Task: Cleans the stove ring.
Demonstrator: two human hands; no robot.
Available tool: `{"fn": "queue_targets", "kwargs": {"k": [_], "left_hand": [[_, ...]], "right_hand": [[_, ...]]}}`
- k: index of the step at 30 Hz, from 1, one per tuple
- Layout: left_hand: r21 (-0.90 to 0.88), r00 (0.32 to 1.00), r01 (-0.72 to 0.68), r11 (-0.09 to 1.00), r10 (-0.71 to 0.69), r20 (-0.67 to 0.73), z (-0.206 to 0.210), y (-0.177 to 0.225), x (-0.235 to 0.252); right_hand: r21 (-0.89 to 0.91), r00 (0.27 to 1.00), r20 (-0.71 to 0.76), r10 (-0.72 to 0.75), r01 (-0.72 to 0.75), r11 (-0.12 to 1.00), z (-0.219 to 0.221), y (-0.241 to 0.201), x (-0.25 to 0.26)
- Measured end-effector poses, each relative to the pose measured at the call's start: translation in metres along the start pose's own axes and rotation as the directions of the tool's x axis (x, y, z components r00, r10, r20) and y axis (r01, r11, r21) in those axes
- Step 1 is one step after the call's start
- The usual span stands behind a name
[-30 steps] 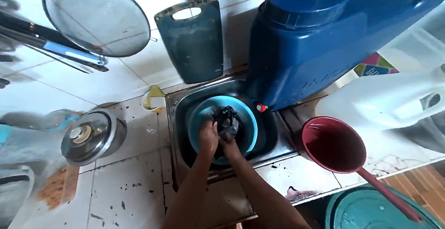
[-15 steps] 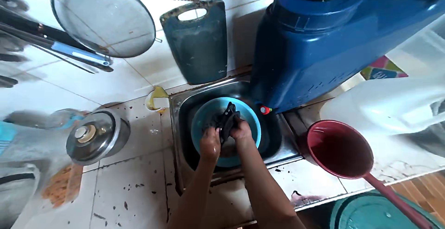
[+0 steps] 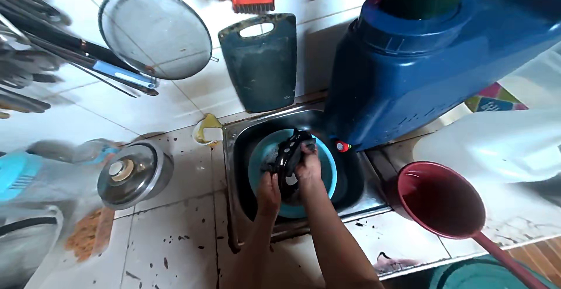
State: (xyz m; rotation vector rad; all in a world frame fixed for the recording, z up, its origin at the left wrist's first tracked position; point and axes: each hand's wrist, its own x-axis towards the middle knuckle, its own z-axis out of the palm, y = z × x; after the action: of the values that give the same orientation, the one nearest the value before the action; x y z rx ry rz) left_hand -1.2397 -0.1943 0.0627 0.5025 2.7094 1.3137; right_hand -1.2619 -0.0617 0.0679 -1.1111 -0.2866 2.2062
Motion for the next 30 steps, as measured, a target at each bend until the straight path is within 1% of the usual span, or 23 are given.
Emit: {"fn": "queue_targets", "kwargs": {"k": [1, 2, 4, 5, 6, 7, 8, 9, 11, 13, 14, 15, 16, 17, 18, 20, 21, 23, 25, 26, 27, 28, 30], "left_hand": [[-0.053, 0.997, 0.061, 0.997, -0.058, 0.045, -0.006, -0.003, 0.002], [-0.098, 0.997, 0.057, 0.994, -0.053, 0.049, -0.01, -0.009, 0.008], [-0.079, 0.999, -0.048, 0.996, 0.049, 0.017, -0.016, -0.018, 0.023], [-0.022, 0.993, -0.011, 1.0, 0.014, 0.119, -0.024, -0.01, 0.032], [0.074, 0.966, 0.054, 0.996, -0.071, 0.248, -0.031, 0.003, 0.042], [0.166, 0.932, 0.093, 0.982, -0.145, 0.332, -0.033, 0.016, 0.052], [0.223, 0.917, 0.103, 0.969, -0.179, 0.356, -0.032, 0.025, 0.059], [0.259, 0.925, 0.081, 0.962, -0.17, 0.339, -0.029, 0.029, 0.059], [0.27, 0.963, 0.041, 0.962, -0.11, 0.247, -0.023, 0.026, 0.05], [0.225, 0.995, -0.035, 0.974, 0.012, 0.101, -0.017, 0.013, 0.03], [0.199, 0.996, -0.091, 0.976, 0.09, 0.013, -0.012, 0.006, 0.022], [0.179, 0.99, -0.121, 0.976, 0.131, -0.048, -0.007, 0.001, 0.016], [0.162, 0.992, -0.103, 0.981, 0.113, -0.058, -0.005, 0.001, 0.012], [0.154, 0.996, -0.069, 0.986, 0.078, -0.05, -0.003, 0.004, 0.01], [0.16, 0.997, -0.046, 0.986, 0.054, -0.05, -0.001, 0.007, 0.011], [0.184, 0.999, 0.009, 0.983, -0.002, -0.04, -0.005, 0.015, 0.02], [0.19, 0.999, 0.027, 0.981, -0.02, -0.04, -0.009, 0.017, 0.021], [0.174, 0.995, -0.019, 0.984, 0.036, -0.091, -0.01, 0.012, 0.019], [0.144, 0.964, -0.147, 0.979, 0.175, -0.202, -0.004, -0.002, 0.009], [0.113, 0.959, -0.17, 0.979, 0.191, -0.21, -0.004, -0.006, 0.003], [0.071, 0.975, -0.138, 0.988, 0.148, -0.164, -0.007, -0.008, -0.004], [0.041, 0.991, -0.077, 0.996, 0.081, -0.102, -0.011, -0.011, -0.009], [0.006, 0.994, 0.101, 0.995, -0.101, 0.05, -0.025, -0.013, -0.008]], "right_hand": [[-0.041, 0.999, 0.025, -0.042, 0.043, 0.998, -0.002, 0.004, -0.004], [-0.108, 0.993, 0.079, -0.087, 0.096, 0.99, -0.005, 0.007, -0.008], [-0.269, 0.962, 0.236, -0.14, 0.203, 0.941, -0.014, 0.018, -0.02], [-0.346, 0.941, 0.311, -0.132, 0.242, 0.906, -0.019, 0.025, -0.026], [-0.412, 0.926, 0.362, -0.107, 0.262, 0.872, -0.021, 0.032, -0.033], [-0.459, 0.917, 0.394, -0.066, 0.258, 0.85, -0.021, 0.037, -0.038], [-0.481, 0.916, 0.4, -0.033, 0.24, 0.843, -0.019, 0.037, -0.039], [-0.487, 0.925, 0.379, -0.003, 0.203, 0.849, -0.015, 0.035, -0.037], [-0.473, 0.958, 0.283, 0.044, 0.099, 0.876, -0.008, 0.023, -0.028], [-0.363, 0.988, 0.141, 0.067, -0.011, 0.932, -0.005, 0.008, -0.012], [-0.284, 0.993, 0.071, 0.094, -0.07, 0.956, -0.003, 0.002, -0.003], [-0.213, 0.993, 0.012, 0.119, -0.114, 0.97, -0.002, -0.001, 0.002], [-0.173, 0.993, -0.023, 0.117, -0.119, 0.978, -0.001, 0.001, 0.003], [-0.175, 0.997, -0.03, 0.077, -0.081, 0.981, -0.002, 0.008, 0.0], [-0.215, 1.0, 0.003, 0.017, -0.016, 0.977, -0.004, 0.015, -0.007], [-0.341, 0.985, 0.158, -0.069, 0.12, 0.933, -0.008, 0.024, -0.027], [-0.388, 0.973, 0.22, -0.075, 0.157, 0.908, -0.01, 0.025, -0.036], [-0.417, 0.966, 0.252, -0.051, 0.157, 0.895, -0.01, 0.019, -0.04], [-0.309, 0.989, 0.149, -0.01, 0.056, 0.949, -0.005, 0.009, -0.03], [-0.2, 0.997, 0.068, 0.03, -0.016, 0.98, -0.002, 0.004, -0.019], [-0.106, 0.997, 0.001, 0.083, -0.082, 0.991, -0.001, 0.002, -0.01], [-0.056, 0.994, -0.053, 0.097, -0.1, 0.993, -0.001, 0.004, -0.005], [-0.122, 0.998, -0.061, -0.009, 0.002, 0.993, -0.009, 0.014, -0.007]]}}
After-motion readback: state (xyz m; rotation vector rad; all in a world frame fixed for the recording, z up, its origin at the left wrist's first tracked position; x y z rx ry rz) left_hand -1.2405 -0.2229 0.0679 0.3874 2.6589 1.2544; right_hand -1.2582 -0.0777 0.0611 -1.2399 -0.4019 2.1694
